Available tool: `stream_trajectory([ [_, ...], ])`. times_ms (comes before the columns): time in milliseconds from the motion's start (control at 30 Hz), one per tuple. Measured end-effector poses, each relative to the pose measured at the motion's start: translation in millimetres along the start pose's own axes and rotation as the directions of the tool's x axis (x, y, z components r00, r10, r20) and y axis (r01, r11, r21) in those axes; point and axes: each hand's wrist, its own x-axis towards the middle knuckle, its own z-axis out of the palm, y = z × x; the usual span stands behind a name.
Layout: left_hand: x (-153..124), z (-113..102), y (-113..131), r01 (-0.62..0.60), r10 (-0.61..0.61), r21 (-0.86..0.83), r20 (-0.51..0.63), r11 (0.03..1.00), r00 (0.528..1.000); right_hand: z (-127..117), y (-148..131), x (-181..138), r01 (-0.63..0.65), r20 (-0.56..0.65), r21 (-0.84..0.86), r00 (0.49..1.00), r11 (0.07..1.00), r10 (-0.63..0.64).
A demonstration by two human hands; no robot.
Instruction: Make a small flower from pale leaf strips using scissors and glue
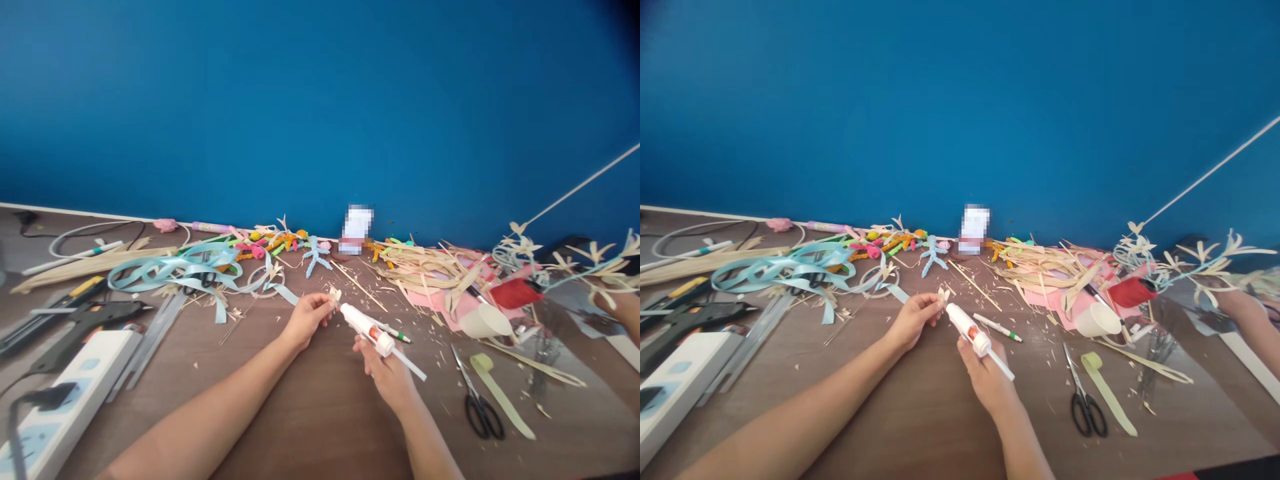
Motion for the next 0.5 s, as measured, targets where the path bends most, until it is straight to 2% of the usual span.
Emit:
stream_trajectory([
  [500,-0.3,0.3,1.4,-0.003,0.003,0.022,0.018,1.000,1.000,-1.9,-2.0,0.5,0.027,-0.035,-0.018,0.999,0.999,-0.027],
])
